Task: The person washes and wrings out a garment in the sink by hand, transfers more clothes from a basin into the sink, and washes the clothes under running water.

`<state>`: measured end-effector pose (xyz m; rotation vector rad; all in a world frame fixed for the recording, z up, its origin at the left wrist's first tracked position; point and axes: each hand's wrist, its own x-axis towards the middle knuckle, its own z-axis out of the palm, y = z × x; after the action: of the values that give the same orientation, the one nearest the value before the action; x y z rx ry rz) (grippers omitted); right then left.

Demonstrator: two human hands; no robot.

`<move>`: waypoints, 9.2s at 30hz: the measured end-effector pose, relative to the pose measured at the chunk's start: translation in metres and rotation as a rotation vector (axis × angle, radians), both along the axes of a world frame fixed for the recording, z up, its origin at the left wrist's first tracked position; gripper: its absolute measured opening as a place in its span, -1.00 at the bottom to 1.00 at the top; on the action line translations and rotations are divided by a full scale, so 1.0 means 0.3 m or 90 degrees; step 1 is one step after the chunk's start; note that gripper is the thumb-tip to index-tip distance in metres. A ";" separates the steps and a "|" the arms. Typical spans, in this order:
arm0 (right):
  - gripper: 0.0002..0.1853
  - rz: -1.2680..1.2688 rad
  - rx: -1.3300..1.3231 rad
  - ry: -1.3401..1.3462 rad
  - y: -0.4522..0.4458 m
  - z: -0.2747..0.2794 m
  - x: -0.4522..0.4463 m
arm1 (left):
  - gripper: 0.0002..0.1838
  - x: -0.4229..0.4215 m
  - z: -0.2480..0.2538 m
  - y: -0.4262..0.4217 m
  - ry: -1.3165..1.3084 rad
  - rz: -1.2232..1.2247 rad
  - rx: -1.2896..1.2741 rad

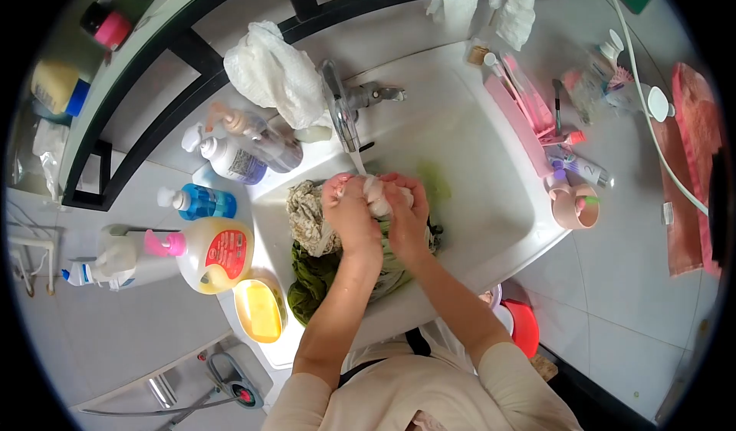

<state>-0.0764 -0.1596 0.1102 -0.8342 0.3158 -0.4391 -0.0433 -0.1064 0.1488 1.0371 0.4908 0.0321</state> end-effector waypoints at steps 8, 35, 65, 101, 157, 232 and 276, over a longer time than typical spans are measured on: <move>-0.79 0.264 0.334 0.122 -0.052 0.053 -0.047 | -0.90 -0.144 0.066 0.020 -0.375 -0.209 0.790; -0.84 0.842 -0.972 0.293 0.038 -0.097 -0.029 | -0.81 -0.294 -0.272 0.112 -1.282 -0.676 1.021; -0.60 -0.088 -0.207 0.501 -0.464 -0.225 -1.800 | -0.49 -1.376 -0.414 -0.350 0.260 -0.961 0.161; -0.19 0.314 -1.033 0.168 0.238 -0.232 0.034 | -0.32 -0.270 -0.333 0.454 -0.064 -0.195 0.341; -0.64 0.209 -0.916 0.319 -0.451 0.194 0.037 | -0.36 0.101 -0.134 0.006 0.060 -0.398 0.285; -0.33 0.120 -1.331 0.253 -0.344 -0.515 0.112 | -0.34 0.121 -0.595 0.014 -0.253 -0.687 1.073; -0.23 0.311 -1.058 0.385 -0.218 -0.230 -0.033 | -0.24 -0.018 -0.349 0.199 -0.246 -0.592 1.046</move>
<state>-0.0863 -0.2249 0.0411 -2.6189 0.2329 0.1462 -0.0487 -0.0465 0.0441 2.7060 -0.5956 -0.2281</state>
